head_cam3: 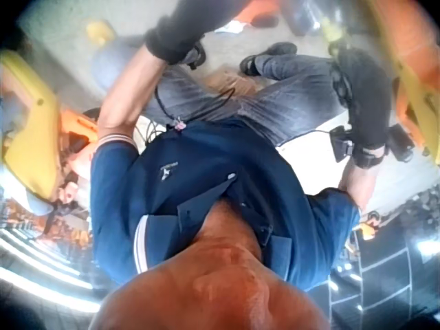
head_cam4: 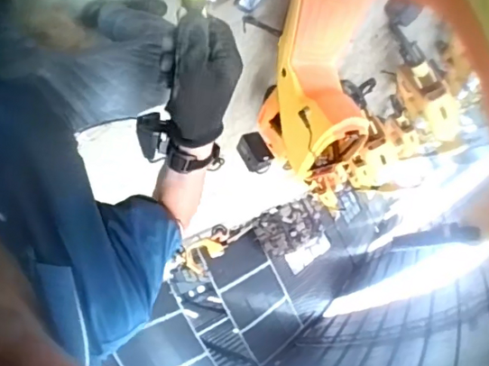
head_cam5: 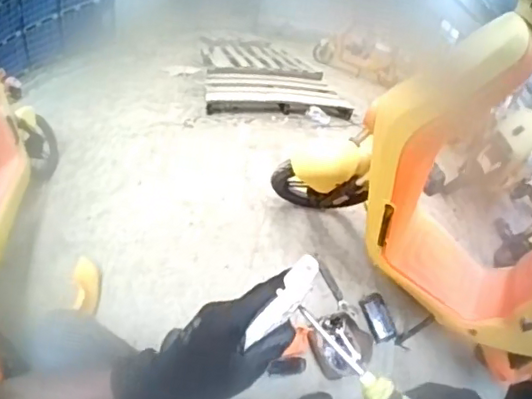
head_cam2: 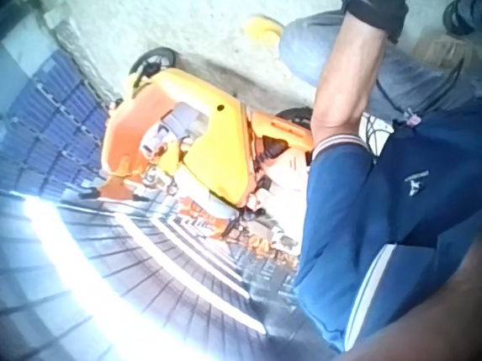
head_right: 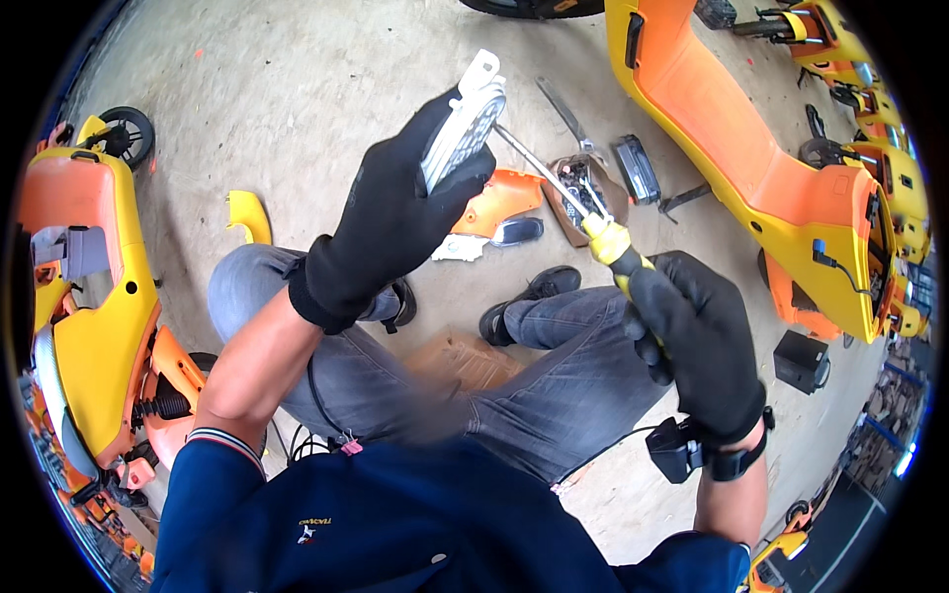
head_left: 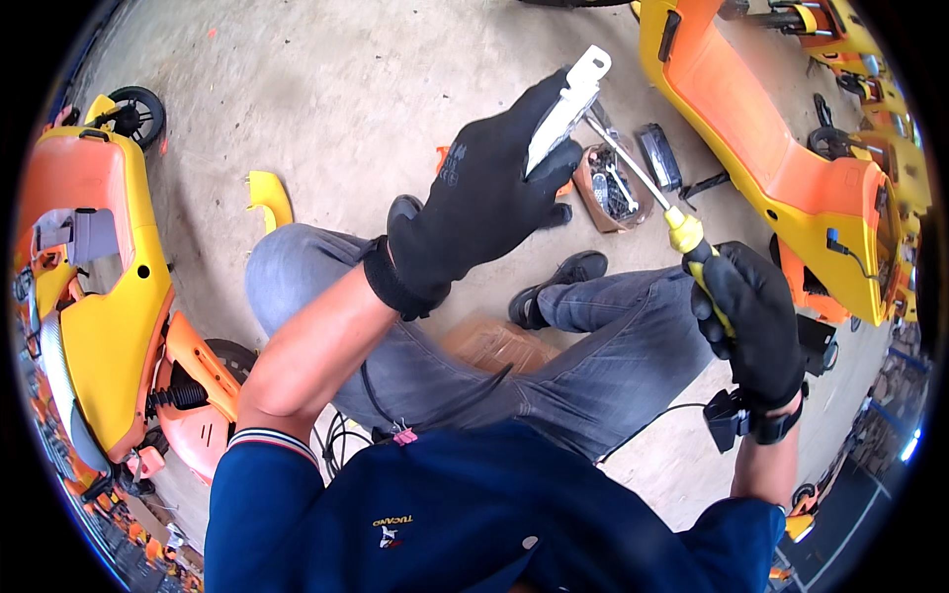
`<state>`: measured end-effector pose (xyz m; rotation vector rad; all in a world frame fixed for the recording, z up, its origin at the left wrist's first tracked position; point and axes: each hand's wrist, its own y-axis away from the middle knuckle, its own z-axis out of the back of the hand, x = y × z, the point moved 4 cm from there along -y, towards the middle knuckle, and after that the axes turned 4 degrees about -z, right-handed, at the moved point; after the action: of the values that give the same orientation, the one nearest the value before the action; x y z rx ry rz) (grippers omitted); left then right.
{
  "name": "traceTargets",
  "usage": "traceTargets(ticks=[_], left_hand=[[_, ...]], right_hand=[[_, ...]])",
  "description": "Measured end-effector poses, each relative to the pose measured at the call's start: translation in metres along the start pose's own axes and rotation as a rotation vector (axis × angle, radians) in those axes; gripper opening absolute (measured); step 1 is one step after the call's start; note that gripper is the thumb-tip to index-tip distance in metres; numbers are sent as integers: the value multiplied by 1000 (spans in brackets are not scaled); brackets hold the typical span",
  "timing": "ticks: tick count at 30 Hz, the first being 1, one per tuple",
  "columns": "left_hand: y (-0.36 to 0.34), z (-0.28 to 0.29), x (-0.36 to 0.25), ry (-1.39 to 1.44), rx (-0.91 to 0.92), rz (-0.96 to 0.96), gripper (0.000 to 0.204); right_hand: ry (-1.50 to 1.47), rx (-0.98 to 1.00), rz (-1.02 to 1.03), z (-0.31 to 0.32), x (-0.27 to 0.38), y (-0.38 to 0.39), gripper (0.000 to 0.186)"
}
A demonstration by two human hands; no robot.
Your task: The person sits on the floor and uses a screwdriver to work on a white plastic component, likely a headlight assembly, from an electric scooter. They repeatedly insert the screwdriver into the component, turn it, and adjust their grip while surrounded by disassembled scooter parts.
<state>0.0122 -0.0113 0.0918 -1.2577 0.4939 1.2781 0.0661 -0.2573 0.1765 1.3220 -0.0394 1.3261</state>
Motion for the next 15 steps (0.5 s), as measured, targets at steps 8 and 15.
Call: traceTargets(ticks=[8,15], left_hand=[[-4,1,6,168,-71,105,48],[-6,5,1,128,-29,79,43]], right_hand=[[198,-90,224,3,9,1,32],[954,-522,904,-17,15,25,43]])
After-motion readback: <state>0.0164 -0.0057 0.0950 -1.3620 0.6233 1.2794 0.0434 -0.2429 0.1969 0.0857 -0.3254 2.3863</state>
